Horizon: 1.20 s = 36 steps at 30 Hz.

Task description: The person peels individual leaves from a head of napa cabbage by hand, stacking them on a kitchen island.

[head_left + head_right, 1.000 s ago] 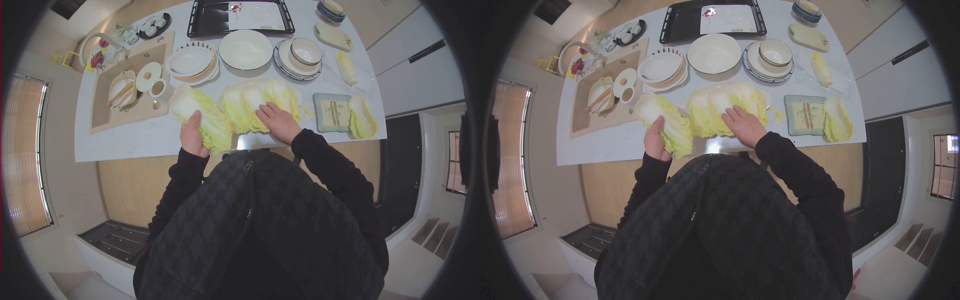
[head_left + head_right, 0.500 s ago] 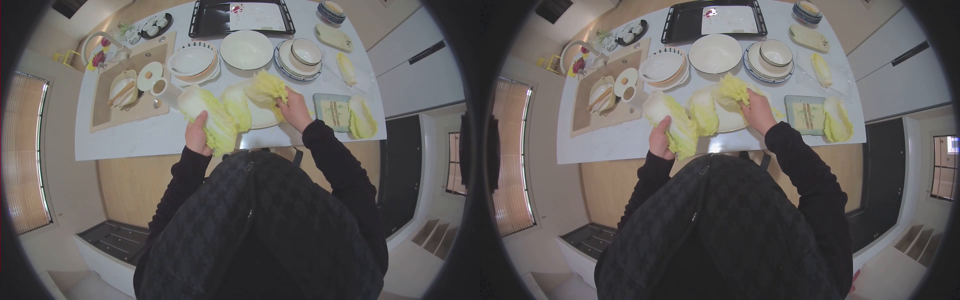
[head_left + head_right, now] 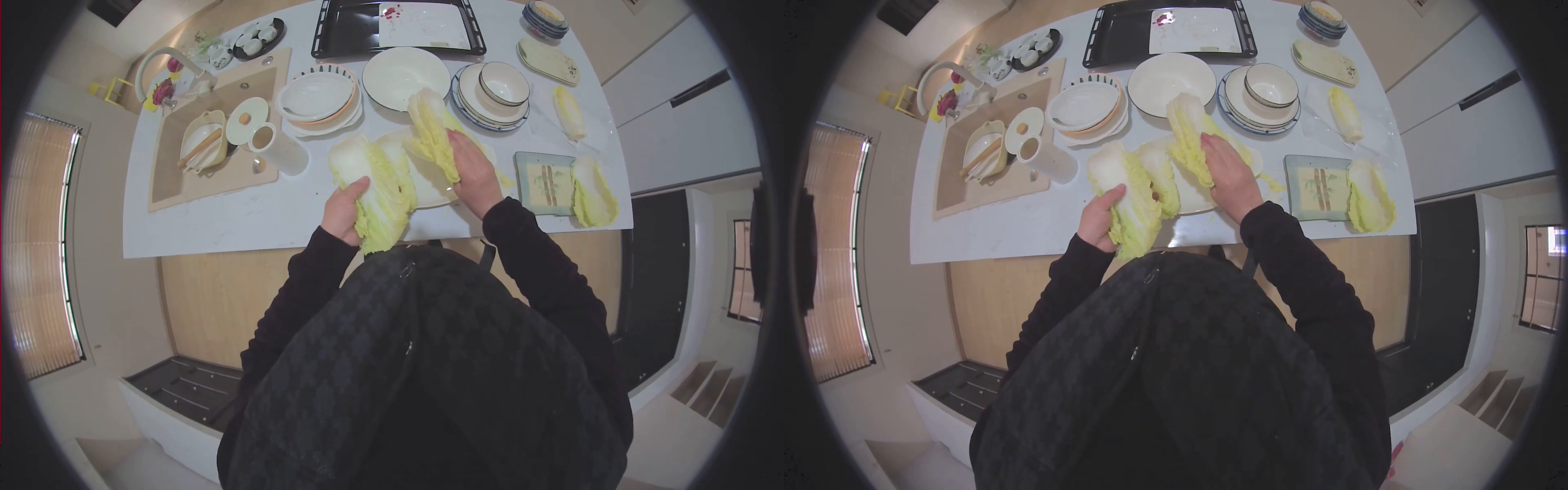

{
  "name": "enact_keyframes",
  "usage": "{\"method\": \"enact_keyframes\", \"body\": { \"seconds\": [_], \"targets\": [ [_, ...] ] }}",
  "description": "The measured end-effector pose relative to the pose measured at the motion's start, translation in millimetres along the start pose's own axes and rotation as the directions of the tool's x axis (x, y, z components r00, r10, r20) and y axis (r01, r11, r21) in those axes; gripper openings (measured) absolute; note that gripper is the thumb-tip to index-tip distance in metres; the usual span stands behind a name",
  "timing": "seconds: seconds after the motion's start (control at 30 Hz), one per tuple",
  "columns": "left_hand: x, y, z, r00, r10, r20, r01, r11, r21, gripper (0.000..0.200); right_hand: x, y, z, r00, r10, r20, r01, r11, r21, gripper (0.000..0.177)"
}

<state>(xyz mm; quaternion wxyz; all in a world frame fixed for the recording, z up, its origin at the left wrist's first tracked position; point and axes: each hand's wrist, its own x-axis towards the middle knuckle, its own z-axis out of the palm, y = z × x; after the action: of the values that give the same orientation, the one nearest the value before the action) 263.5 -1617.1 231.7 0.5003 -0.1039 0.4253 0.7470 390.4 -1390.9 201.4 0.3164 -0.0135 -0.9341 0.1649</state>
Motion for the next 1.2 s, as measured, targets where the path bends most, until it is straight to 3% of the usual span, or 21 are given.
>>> {"method": "enact_keyframes", "body": {
  "seconds": [0.1, 0.2, 0.4, 0.5, 0.6, 0.8, 0.9, 1.0, 1.2],
  "targets": [
    [12, 1, -3, 0.997, -0.074, 0.025, 0.076, 0.995, -0.069, 0.042, -7, 1, 6, 0.994, -0.086, 0.070, 0.088, 0.996, -0.020, 0.069],
    [20, 7, 10, 0.989, -0.146, 0.025, 0.148, 0.983, -0.104, 0.035, -16, -4, 8, 0.979, -0.100, 0.178, 0.105, 0.994, -0.021, 0.054],
    [33, -4, 46, 0.983, -0.161, -0.083, 0.153, 0.984, -0.096, 0.028, -10, -16, -6, 0.942, 0.155, 0.297, -0.194, 0.975, 0.105, 0.057],
    [36, -8, 60, 0.975, -0.205, -0.089, 0.197, 0.976, -0.093, 0.036, -1, -22, -12, 0.929, 0.223, 0.297, -0.285, 0.940, 0.186, 0.041],
    [48, -8, 61, 0.957, -0.289, -0.012, 0.284, 0.945, -0.161, 0.036, -4, -24, -15, 0.940, 0.176, 0.293, -0.248, 0.941, 0.230, 0.048],
    [42, -13, 68, 0.980, -0.198, -0.013, 0.194, 0.971, -0.140, 0.038, -6, -38, -30, 0.908, 0.105, 0.405, -0.127, 0.992, 0.027, 0.049],
    [42, -11, 75, 0.981, -0.179, -0.069, 0.169, 0.977, -0.127, 0.037, -9, -34, -21, 0.899, 0.090, 0.428, -0.063, 0.995, -0.076, 0.058],
    [61, -14, 70, 0.973, -0.219, -0.070, 0.210, 0.970, -0.122, 0.035, -15, -29, -7, 0.937, 0.043, 0.346, -0.007, 0.994, -0.106, 0.054],
    [66, -18, 65, 0.968, -0.215, -0.132, 0.198, 0.971, -0.133, 0.034, -20, -29, 5, 0.904, 0.053, 0.423, -0.008, 0.994, -0.106, 0.049]
  ]
}}
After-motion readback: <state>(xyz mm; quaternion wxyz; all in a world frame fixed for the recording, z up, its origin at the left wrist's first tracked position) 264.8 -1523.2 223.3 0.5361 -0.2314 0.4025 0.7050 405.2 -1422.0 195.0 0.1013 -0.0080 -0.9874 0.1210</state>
